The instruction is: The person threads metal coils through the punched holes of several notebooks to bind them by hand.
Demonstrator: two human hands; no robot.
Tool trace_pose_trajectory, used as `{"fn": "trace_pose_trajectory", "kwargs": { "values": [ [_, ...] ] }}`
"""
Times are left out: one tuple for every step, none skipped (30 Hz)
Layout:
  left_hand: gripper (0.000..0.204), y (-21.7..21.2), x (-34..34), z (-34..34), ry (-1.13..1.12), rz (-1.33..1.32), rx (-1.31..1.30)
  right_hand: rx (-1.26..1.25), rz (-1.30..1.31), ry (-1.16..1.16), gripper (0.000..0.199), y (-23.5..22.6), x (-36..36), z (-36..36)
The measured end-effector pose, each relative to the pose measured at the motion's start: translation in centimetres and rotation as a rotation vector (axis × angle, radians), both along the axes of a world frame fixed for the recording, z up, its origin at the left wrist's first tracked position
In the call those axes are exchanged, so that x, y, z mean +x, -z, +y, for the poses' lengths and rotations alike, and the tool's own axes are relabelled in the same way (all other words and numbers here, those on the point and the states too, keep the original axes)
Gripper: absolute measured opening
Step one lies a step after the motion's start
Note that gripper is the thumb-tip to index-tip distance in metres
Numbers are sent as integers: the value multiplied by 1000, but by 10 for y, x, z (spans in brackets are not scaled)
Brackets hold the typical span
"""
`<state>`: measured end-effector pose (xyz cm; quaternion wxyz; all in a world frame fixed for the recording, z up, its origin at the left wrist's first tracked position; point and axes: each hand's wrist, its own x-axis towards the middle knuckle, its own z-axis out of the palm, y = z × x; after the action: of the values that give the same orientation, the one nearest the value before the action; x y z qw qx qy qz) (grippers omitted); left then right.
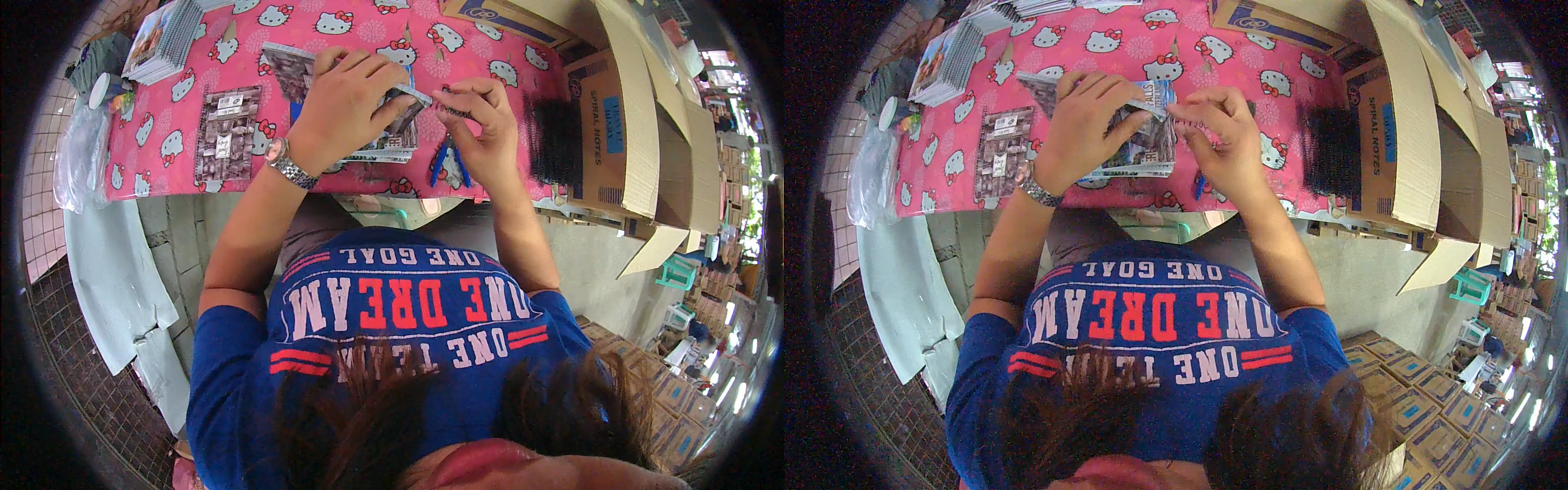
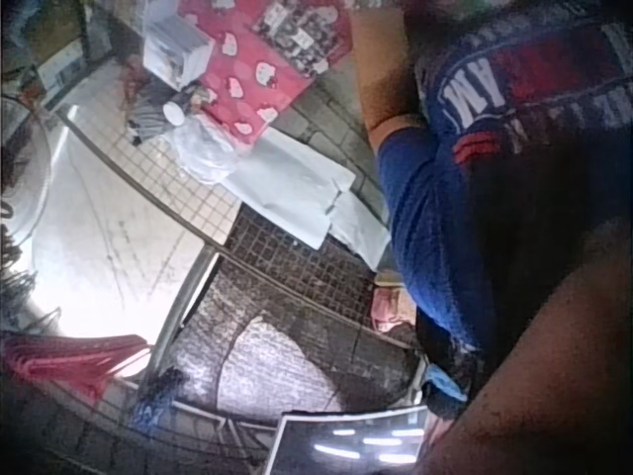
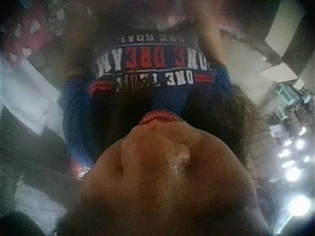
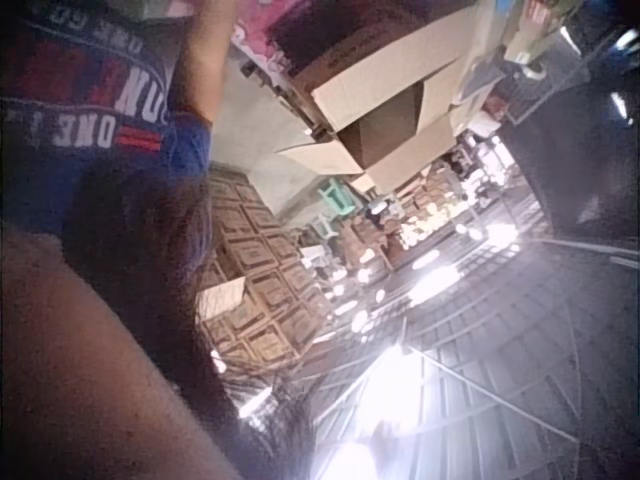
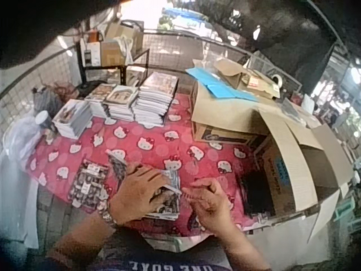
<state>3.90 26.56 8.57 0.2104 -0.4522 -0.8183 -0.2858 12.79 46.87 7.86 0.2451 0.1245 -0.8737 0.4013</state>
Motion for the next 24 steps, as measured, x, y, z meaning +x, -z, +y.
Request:
{"fn": "trace_pose_trajectory", "kwargs": {
  "values": [
    [20,-1,0,0,6,-4,-6,15,39,33,33,3,0,0],
    [20,-2,1,0,11,-7,-12,29,78,66,34,7,0,-1],
    [20,-2,2,0,13,-12,-18,43,116,96,36,11,-1,-2],
    [20,-3,3,-1,14,-16,-16,80,170,112,37,14,0,-4],
    [20,-3,4,-2,14,-20,-15,117,225,128,39,17,3,-6],
    [20,-3,5,-2,14,-27,-13,154,278,144,40,20,6,-8],
    [21,-3,7,-3,16,-31,-21,218,307,136,42,24,9,-7],
    [21,-3,9,-4,19,-35,-29,282,336,129,43,27,12,-6],
    [21,-3,10,-5,24,-39,-37,346,365,124,45,29,14,-5],
    [22,-2,11,-5,21,-32,-27,345,399,132,46,30,14,-6],
    [23,-1,12,-4,19,-24,-16,346,434,141,47,31,13,-7],
    [23,0,12,-4,15,-16,-7,344,470,149,47,32,11,-9],
    [23,0,13,-4,15,-17,-3,350,484,161,47,34,10,-10],
    [23,0,14,-4,15,-18,0,356,498,173,47,36,10,-11],
    [23,0,14,-4,14,-18,7,366,514,185,46,36,9,-11],
    [23,0,14,-4,14,-21,5,386,510,184,46,35,10,-11],
    [23,0,14,-4,14,-25,3,407,507,183,45,32,11,-11],
    [23,0,14,-4,14,-25,0,426,506,183,45,30,11,-11],
    [23,0,14,-4,10,-22,3,426,508,174,44,28,11,-10],
    [23,1,13,-4,5,-19,6,427,510,165,44,26,10,-10],
    [23,1,13,-3,1,-17,11,428,511,155,43,25,10,-9],
    [23,1,13,-2,-10,-21,6,371,471,147,43,25,11,-9],
    [24,1,13,-1,-21,-26,1,314,430,139,44,24,11,-8],
    [24,1,13,0,-33,-34,-5,256,387,130,44,25,12,-8]
  ]
}}
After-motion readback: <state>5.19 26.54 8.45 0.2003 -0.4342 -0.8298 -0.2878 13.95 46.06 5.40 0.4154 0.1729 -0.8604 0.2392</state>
